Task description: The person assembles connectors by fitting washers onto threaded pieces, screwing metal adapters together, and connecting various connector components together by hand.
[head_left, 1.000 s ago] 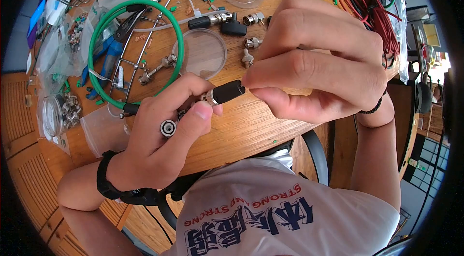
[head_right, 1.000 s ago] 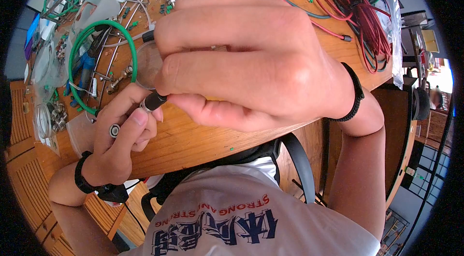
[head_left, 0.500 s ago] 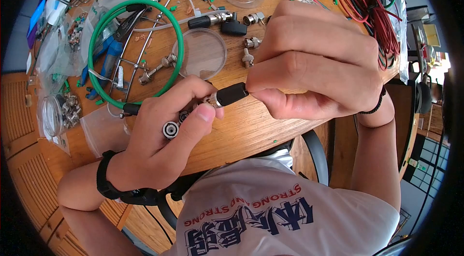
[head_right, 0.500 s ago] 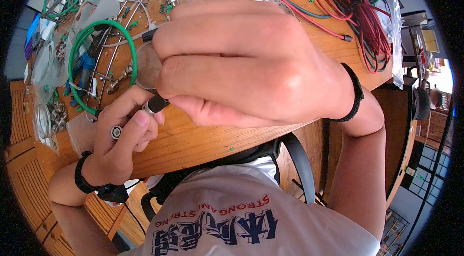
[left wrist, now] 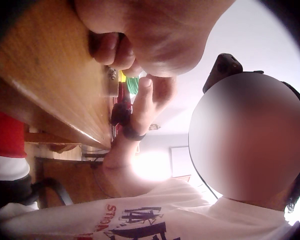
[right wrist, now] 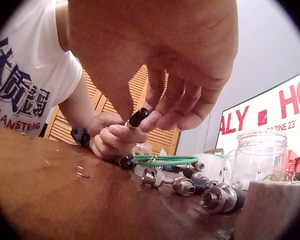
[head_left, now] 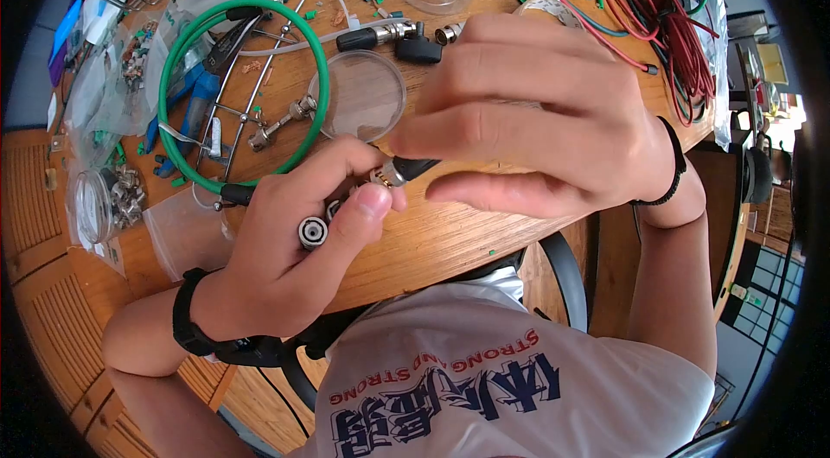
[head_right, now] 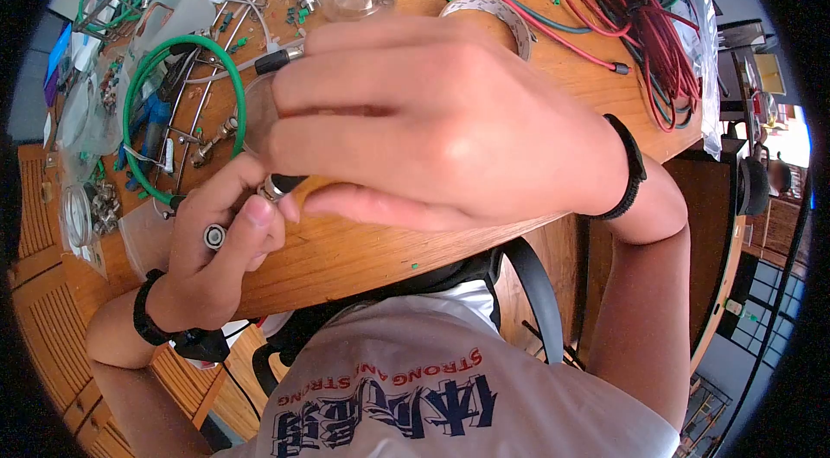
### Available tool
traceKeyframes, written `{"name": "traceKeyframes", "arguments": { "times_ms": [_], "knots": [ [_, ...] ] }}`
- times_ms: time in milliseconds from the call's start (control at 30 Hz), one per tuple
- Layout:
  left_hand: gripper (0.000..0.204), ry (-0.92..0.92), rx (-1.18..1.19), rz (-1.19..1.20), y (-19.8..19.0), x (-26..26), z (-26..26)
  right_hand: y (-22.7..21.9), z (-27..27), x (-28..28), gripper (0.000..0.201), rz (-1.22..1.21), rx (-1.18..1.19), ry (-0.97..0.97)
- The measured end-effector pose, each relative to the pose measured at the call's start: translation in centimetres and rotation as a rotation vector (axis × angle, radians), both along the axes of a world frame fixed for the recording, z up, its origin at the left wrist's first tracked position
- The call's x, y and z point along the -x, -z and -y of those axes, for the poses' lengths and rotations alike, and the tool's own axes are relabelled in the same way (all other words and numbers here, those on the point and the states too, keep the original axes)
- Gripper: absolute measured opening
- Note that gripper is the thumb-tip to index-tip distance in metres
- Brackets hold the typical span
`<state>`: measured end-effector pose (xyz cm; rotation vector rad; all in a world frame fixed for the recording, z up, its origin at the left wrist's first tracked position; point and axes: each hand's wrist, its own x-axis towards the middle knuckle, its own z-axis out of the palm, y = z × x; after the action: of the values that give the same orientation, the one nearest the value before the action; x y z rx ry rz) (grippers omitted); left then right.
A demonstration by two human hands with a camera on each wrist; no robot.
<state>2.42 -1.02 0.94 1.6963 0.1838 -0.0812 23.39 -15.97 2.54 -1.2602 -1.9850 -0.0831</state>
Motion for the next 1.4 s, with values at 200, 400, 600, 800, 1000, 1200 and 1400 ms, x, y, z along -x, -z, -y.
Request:
{"name": "traceKeyframes", "arguments": {
  "times_ms": [200, 400, 600, 800, 1000, 1200, 1400],
  "knots": [
    [0.042, 0.036, -0.017, 0.063, 0.3, 0.0, -0.2, -0.2, 0.3, 0.2, 0.029, 0.021, 0.07, 0.044],
    [0.039, 0.04, -0.01, -0.023, -0.4, 0.0, -0.4, -0.6, 0.6, 0.2, 0.028, 0.047, 0.133, 0.07],
    [0.031, 0.01, 0.026, 0.033, 0.4, 0.3, -0.4, -1.1, 0.7, 0.0, 0.027, 0.076, 0.189, 0.073],
    [0.029, -0.062, 0.072, -0.122, -1.1, 0.1, -0.2, -1.2, 0.8, -0.2, 0.026, 0.106, 0.223, 0.088],
    [0.034, -0.059, 0.038, -0.063, -0.5, 0.2, 0.0, -1.3, 0.9, -0.1, 0.025, 0.109, 0.269, 0.117],
    [0.044, 0.03, 0.047, 0.106, 1.0, 0.0, -0.2, -1.2, 0.8, -0.1, 0.026, 0.117, 0.254, 0.112],
    [0.044, 0.141, 0.012, -0.096, -0.4, 0.2, -0.6, -0.8, 0.7, 0.0, 0.027, 0.069, 0.217, 0.05]
  ]
}}
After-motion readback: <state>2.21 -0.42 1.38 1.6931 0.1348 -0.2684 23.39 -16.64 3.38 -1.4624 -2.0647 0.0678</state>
